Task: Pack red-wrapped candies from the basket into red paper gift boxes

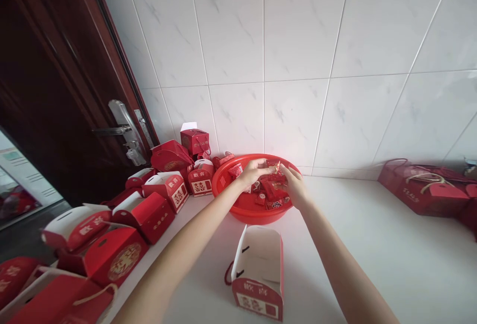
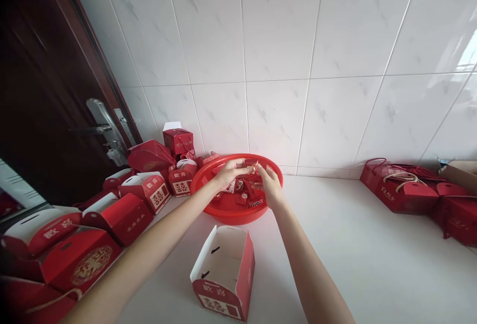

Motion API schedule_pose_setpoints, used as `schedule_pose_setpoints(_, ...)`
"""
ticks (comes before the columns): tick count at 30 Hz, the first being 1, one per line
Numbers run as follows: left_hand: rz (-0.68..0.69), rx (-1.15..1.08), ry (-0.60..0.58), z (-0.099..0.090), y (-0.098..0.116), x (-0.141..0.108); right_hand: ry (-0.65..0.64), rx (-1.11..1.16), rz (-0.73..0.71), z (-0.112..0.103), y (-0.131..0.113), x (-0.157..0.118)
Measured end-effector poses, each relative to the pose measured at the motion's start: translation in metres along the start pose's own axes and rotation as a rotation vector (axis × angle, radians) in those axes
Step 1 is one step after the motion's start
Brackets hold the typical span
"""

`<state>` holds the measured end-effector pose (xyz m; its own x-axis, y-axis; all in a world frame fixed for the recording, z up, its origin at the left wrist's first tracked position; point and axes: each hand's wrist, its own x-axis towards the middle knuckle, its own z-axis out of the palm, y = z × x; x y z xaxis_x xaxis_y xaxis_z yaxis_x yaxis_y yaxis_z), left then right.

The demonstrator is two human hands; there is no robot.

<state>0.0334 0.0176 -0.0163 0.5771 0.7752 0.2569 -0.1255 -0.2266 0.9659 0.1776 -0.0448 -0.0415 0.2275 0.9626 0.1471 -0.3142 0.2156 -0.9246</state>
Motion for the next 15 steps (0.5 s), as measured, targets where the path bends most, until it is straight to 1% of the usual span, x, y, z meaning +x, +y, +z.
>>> schedule_pose_setpoints(3,0.013,0.013,0.006,0.002,-0.005,-0.001,-0.020,-0.020,0.050,0.000,-0.002,-0.002)
schedule_pose_setpoints(5,-0.013,0.026,-0.011,-0.001,-0.005,-0.001,-0.027,-0.018,0.039,0.000,-0.003,-0.003)
schedule_pose_setpoints(9,-0.088,-0.048,-0.066,-0.016,0.000,0.005,-0.035,0.031,0.040,0.001,-0.002,-0.004)
schedule_pose_setpoints(11,-0.126,-0.085,-0.015,-0.027,0.001,0.013,-0.031,0.072,0.037,0.001,-0.001,-0.004)
schedule_pose_setpoints(12,-0.139,-0.037,0.035,-0.031,0.000,0.018,-0.019,0.098,0.034,0.001,-0.001,-0.003)
schedule_pose_setpoints(13,-0.152,0.061,0.084,-0.036,-0.002,0.023,-0.001,0.128,0.032,0.001,-0.001,-0.003)
schedule_pose_setpoints(15,-0.170,0.346,0.133,-0.042,-0.012,0.032,0.038,0.192,0.037,0.001,-0.001,-0.002)
